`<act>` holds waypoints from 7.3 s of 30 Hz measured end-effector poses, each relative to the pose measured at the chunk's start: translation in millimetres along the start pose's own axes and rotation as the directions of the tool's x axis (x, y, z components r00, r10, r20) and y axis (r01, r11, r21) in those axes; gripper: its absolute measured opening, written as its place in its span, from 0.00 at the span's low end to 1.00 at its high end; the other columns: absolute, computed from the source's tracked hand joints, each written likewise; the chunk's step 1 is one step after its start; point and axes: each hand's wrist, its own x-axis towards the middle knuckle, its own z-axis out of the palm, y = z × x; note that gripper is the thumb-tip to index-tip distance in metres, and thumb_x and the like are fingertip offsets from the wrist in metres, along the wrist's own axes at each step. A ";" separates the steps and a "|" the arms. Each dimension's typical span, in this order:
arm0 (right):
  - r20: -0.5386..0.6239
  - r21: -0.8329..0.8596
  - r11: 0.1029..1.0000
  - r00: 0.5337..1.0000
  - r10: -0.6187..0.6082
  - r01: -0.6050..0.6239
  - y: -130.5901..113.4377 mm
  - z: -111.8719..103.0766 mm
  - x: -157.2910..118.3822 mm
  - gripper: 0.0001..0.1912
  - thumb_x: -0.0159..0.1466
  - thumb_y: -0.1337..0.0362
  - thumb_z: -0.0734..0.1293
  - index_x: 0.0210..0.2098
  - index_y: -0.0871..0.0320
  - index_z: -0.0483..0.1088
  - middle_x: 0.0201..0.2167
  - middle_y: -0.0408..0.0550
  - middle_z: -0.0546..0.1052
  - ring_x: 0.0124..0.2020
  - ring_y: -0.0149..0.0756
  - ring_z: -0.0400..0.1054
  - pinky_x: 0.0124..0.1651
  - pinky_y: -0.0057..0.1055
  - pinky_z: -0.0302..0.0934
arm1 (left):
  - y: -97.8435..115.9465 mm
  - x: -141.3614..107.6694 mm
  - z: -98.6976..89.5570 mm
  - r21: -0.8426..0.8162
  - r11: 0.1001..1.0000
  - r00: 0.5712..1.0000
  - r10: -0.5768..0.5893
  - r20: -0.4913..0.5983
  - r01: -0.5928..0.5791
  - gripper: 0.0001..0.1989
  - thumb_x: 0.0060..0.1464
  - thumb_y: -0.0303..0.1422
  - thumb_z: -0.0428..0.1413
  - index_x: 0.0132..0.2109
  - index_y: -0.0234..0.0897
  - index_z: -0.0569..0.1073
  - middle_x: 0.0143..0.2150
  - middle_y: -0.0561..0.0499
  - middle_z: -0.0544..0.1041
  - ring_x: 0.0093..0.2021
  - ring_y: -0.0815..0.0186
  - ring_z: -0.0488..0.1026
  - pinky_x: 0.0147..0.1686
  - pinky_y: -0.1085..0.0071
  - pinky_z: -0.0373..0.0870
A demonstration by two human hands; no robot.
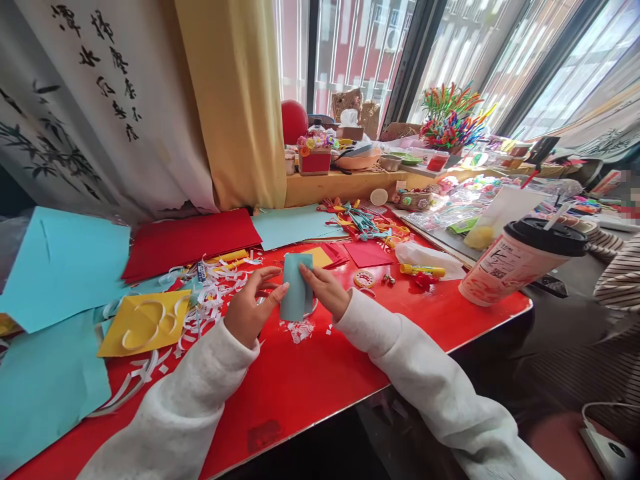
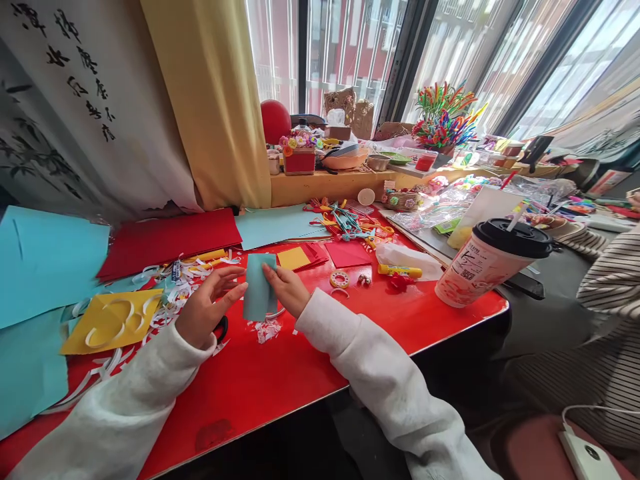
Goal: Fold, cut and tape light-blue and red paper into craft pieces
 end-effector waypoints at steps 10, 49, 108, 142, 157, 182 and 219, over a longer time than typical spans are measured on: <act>0.227 -0.034 0.999 0.974 0.028 -0.020 -3.0 1.1 -9.2 0.19 0.52 0.49 0.58 0.28 0.60 0.62 0.19 0.39 0.62 0.18 0.23 0.55 0.19 0.22 0.50 | -10.1 2.7 2.2 -0.182 0.973 0.990 -0.139 0.021 0.140 0.15 0.41 0.41 0.54 0.35 0.35 0.69 0.32 0.51 0.71 0.32 0.67 0.66 0.33 0.73 0.63; 0.040 -0.186 0.969 0.987 -0.158 0.163 -0.1 -0.3 -8.6 0.13 0.54 0.54 0.59 0.24 0.58 0.56 0.17 0.39 0.57 0.19 0.25 0.53 0.22 0.24 0.54 | -11.7 2.3 7.6 -0.217 0.959 0.983 -0.185 -0.004 0.180 0.12 0.40 0.41 0.54 0.24 0.34 0.67 0.21 0.56 0.64 0.23 0.72 0.60 0.24 0.76 0.56; -0.447 -0.165 0.974 0.869 -0.215 0.156 -6.7 -71.5 26.5 0.14 0.45 0.56 0.66 0.22 0.62 0.64 0.20 0.42 0.67 0.22 0.25 0.58 0.26 0.24 0.54 | -4.0 -17.5 11.7 0.321 0.915 0.950 0.293 -0.110 -0.245 0.13 0.53 0.35 0.43 0.38 0.38 0.70 0.35 0.51 0.71 0.36 0.69 0.67 0.37 0.74 0.63; 0.110 -0.138 0.984 0.989 -0.098 0.113 -7.9 -1.4 -4.5 0.25 0.54 0.63 0.59 0.52 0.58 0.53 0.12 0.35 0.62 0.13 0.23 0.58 0.15 0.19 0.54 | -23.1 1.9 -3.1 -0.188 0.972 0.973 -0.173 -0.151 0.143 0.18 0.42 0.37 0.52 0.42 0.36 0.66 0.35 0.50 0.72 0.34 0.65 0.69 0.33 0.73 0.65; 0.188 -0.017 0.992 0.974 0.124 -0.123 -14.2 -14.2 1.4 0.18 0.46 0.61 0.67 0.36 0.62 0.69 0.26 0.46 0.71 0.25 0.28 0.64 0.27 0.26 0.60 | -12.9 0.6 -4.4 -0.348 0.893 0.958 -0.282 0.059 0.284 0.22 0.38 0.40 0.56 0.42 0.36 0.68 0.33 0.50 0.74 0.28 0.66 0.69 0.22 0.75 0.66; 0.162 0.018 1.000 0.987 -0.005 0.003 -15.7 -19.0 2.0 0.11 0.46 0.66 0.66 0.30 0.62 0.69 0.26 0.45 0.72 0.27 0.27 0.64 0.30 0.25 0.58 | -0.5 0.0 -7.7 -0.401 0.858 0.945 -0.255 0.205 0.319 0.21 0.41 0.42 0.54 0.42 0.34 0.68 0.37 0.46 0.73 0.35 0.63 0.70 0.33 0.69 0.67; 0.156 -0.437 0.850 0.955 -0.252 0.296 -0.4 6.3 -1.2 0.12 0.55 0.58 0.60 0.25 0.61 0.64 0.21 0.43 0.66 0.24 0.26 0.57 0.27 0.24 0.53 | -18.4 -9.6 12.5 0.139 0.981 0.990 -0.132 -0.052 0.138 0.15 0.43 0.44 0.50 0.27 0.36 0.68 0.23 0.53 0.70 0.24 0.71 0.65 0.22 0.76 0.59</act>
